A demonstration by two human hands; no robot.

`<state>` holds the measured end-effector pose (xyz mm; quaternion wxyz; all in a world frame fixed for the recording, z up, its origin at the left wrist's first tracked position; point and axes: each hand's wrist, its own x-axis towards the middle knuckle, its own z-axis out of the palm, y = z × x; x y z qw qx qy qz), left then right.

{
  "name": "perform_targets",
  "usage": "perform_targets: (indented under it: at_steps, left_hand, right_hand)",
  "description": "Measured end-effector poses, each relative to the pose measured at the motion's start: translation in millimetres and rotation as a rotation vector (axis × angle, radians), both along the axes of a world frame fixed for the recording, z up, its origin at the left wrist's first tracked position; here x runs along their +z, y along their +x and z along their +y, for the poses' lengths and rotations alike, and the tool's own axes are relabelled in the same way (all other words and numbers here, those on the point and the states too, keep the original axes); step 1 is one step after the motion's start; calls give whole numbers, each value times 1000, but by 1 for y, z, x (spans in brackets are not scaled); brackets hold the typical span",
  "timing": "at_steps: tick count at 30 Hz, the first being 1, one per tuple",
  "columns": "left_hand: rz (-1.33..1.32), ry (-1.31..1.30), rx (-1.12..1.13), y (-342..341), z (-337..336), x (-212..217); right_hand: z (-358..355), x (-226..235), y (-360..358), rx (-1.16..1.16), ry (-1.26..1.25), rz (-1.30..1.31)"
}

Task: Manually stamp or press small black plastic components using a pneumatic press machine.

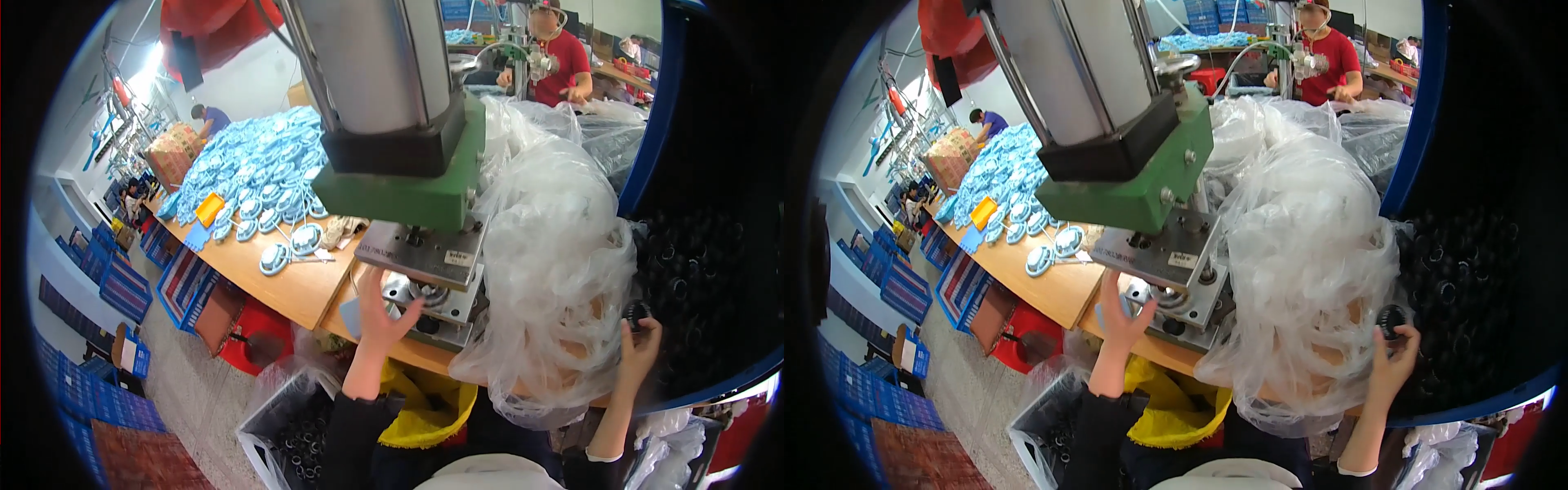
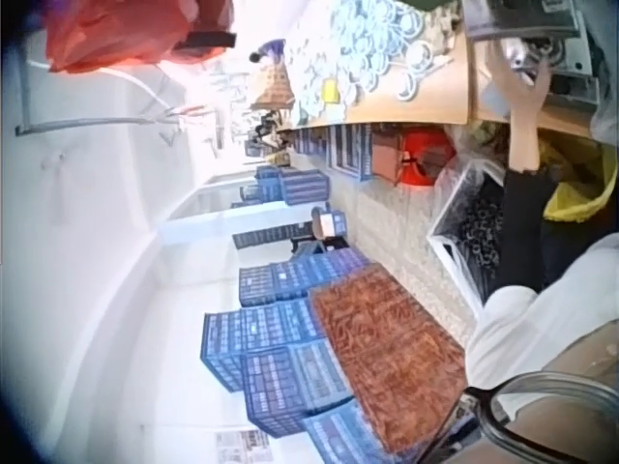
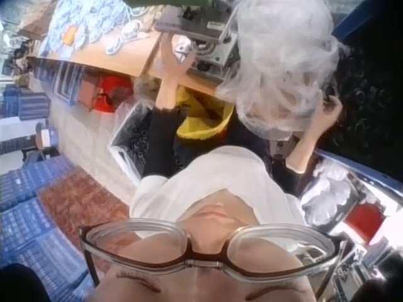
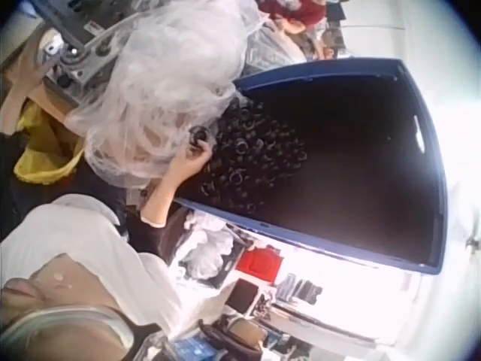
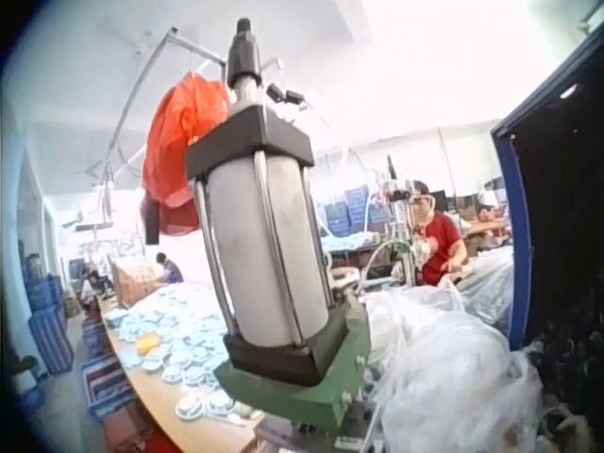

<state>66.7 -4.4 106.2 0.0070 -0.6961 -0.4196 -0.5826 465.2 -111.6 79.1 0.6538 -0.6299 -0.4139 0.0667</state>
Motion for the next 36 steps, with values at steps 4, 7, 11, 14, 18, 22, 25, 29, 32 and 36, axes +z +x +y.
perform_targets:
  at_steps: [4, 7, 11, 14, 18, 22, 25, 29, 32, 36]
  left_hand:
    - [-76, -197, -72, 32, 21, 42]
    - [-235, -340, -77, 43, 19, 35]
    - [-141, -280, 186, 35, -11, 14]
    - [-371, -158, 215, 30, -34, -16]
    - [-331, -314, 658, -51, -110, -77]
    - [143, -676, 1158, -144, -210, -167]
    - [151, -1123, 1274, -169, -264, -209]
    - [189, -1042, 1233, -184, -269, -222]
    - [227, -602, 950, -165, -217, -197]
    - [262, -389, 550, -86, -113, -128]
  right_hand:
    - [-18, 6, -50, 266, 34, 33]
    - [-32, -1, -68, 325, -48, 122]
    - [-38, 3, -103, 452, -205, 107]
    - [-30, 10, -126, 625, -173, 112]
    - [1, 38, -175, 834, -186, -43]
    - [48, 56, -217, 799, -74, -169]
    - [76, 62, -230, 768, -125, -178]
    - [100, 60, -250, 871, -185, -145]
    - [98, 72, -247, 971, -326, -93]
    - [75, 38, -229, 783, -91, -421]
